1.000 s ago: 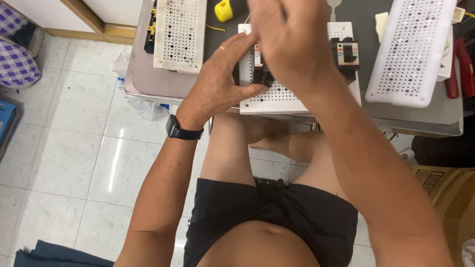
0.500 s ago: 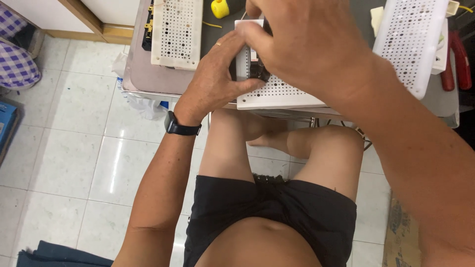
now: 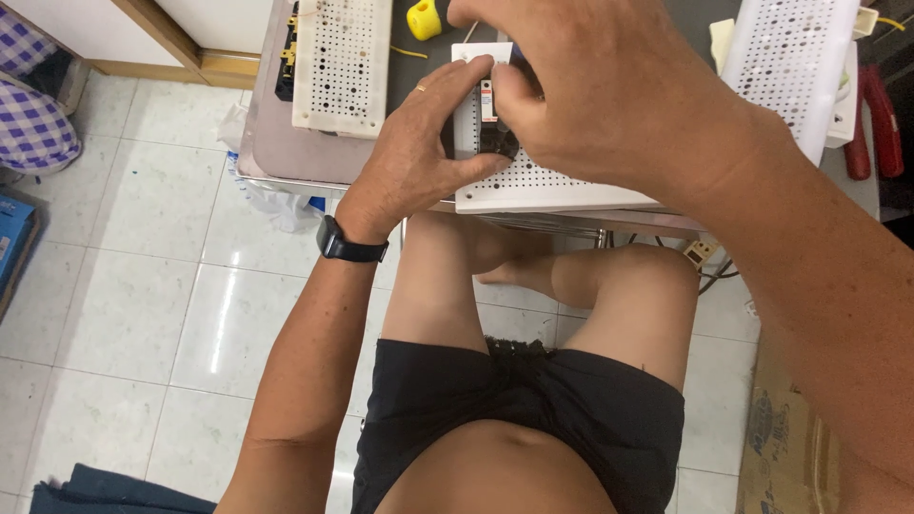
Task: Assembling electrical switches and circuit breakers onto a mounting plate using a screwdriver.
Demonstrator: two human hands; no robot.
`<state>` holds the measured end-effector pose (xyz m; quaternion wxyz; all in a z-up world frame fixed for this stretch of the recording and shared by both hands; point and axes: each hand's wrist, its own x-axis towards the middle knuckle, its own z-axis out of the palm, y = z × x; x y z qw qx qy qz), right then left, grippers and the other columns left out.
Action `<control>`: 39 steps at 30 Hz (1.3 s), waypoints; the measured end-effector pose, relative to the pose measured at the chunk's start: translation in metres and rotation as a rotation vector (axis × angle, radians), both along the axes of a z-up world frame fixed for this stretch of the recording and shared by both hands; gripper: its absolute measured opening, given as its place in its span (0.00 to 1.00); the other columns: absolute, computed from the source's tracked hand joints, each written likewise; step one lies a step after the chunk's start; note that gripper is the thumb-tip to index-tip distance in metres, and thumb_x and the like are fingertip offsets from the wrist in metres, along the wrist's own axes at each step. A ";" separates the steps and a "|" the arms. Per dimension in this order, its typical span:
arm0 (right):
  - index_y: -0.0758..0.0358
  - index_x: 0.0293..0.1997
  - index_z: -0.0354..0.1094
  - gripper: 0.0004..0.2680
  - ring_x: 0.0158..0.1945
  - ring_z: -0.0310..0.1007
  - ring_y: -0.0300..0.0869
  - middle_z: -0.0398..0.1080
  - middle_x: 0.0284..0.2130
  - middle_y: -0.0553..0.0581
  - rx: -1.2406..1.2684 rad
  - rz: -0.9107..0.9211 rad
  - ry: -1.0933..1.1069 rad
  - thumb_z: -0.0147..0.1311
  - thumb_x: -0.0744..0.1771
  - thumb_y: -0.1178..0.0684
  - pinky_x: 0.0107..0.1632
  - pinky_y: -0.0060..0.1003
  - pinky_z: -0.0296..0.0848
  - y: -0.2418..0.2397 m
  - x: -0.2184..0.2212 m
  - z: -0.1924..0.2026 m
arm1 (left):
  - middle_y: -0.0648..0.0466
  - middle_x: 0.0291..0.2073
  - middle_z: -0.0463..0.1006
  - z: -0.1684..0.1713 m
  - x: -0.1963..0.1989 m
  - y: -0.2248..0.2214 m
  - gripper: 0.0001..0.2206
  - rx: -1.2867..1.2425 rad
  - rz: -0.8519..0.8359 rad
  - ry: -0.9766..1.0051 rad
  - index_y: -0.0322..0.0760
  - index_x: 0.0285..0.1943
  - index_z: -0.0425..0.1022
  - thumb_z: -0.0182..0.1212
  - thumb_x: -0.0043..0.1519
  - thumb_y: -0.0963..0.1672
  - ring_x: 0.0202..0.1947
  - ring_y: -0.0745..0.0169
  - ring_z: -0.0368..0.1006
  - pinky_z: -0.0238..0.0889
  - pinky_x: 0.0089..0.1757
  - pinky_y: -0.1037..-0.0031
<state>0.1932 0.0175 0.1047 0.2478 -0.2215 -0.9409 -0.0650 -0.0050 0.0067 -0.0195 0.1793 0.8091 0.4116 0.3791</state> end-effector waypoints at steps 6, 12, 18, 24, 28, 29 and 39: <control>0.60 0.40 0.72 0.03 0.32 0.67 0.44 0.68 0.27 0.51 0.128 -0.100 0.040 0.54 0.67 0.60 0.33 0.40 0.61 0.003 -0.003 -0.014 | 0.45 0.60 0.67 0.024 0.007 -0.009 0.31 -0.095 0.005 -0.033 0.38 0.65 0.60 0.67 0.52 0.45 0.63 0.45 0.60 0.57 0.58 0.60; 0.63 0.42 0.73 0.05 0.33 0.67 0.46 0.69 0.28 0.52 0.124 -0.059 0.042 0.60 0.70 0.53 0.34 0.41 0.62 -0.002 -0.005 -0.005 | 0.51 0.67 0.62 0.010 0.002 -0.005 0.32 -0.057 -0.013 -0.032 0.40 0.66 0.60 0.72 0.54 0.44 0.68 0.49 0.56 0.53 0.64 0.60; 0.66 0.49 0.67 0.12 0.32 0.65 0.52 0.69 0.33 0.58 -0.071 -0.019 -0.040 0.46 0.61 0.64 0.30 0.46 0.60 -0.005 -0.006 0.010 | 0.46 0.65 0.65 0.007 0.001 -0.005 0.35 -0.031 0.007 -0.039 0.37 0.70 0.55 0.71 0.57 0.48 0.68 0.48 0.57 0.53 0.64 0.60; 0.55 0.41 0.73 0.03 0.17 0.64 0.46 0.61 0.12 0.50 0.116 -0.252 0.013 0.54 0.67 0.55 0.23 0.42 0.59 0.007 -0.005 -0.017 | 0.43 0.63 0.65 0.016 0.003 -0.008 0.35 -0.068 0.013 -0.034 0.39 0.69 0.56 0.70 0.53 0.46 0.63 0.43 0.61 0.58 0.58 0.59; 0.65 0.54 0.68 0.16 0.18 0.63 0.52 0.65 0.17 0.56 -0.119 -0.145 -0.039 0.46 0.61 0.63 0.23 0.48 0.59 -0.007 -0.009 0.003 | 0.47 0.67 0.63 0.008 -0.001 -0.006 0.36 -0.034 -0.001 -0.016 0.35 0.70 0.54 0.71 0.57 0.48 0.68 0.46 0.57 0.52 0.64 0.59; 0.63 0.54 0.69 0.13 0.18 0.64 0.49 0.65 0.17 0.54 -0.059 -0.161 -0.031 0.50 0.64 0.60 0.22 0.45 0.60 -0.007 -0.009 0.001 | 0.46 0.66 0.63 0.009 0.000 -0.005 0.36 -0.028 -0.003 -0.019 0.34 0.70 0.54 0.71 0.56 0.48 0.68 0.46 0.57 0.52 0.64 0.59; 0.67 0.56 0.68 0.17 0.20 0.64 0.49 0.70 0.25 0.56 -0.069 -0.086 -0.049 0.46 0.62 0.64 0.25 0.45 0.60 -0.006 -0.005 0.005 | 0.45 0.66 0.63 0.009 0.000 -0.005 0.36 -0.055 0.020 -0.006 0.35 0.71 0.53 0.68 0.58 0.50 0.68 0.46 0.56 0.53 0.63 0.59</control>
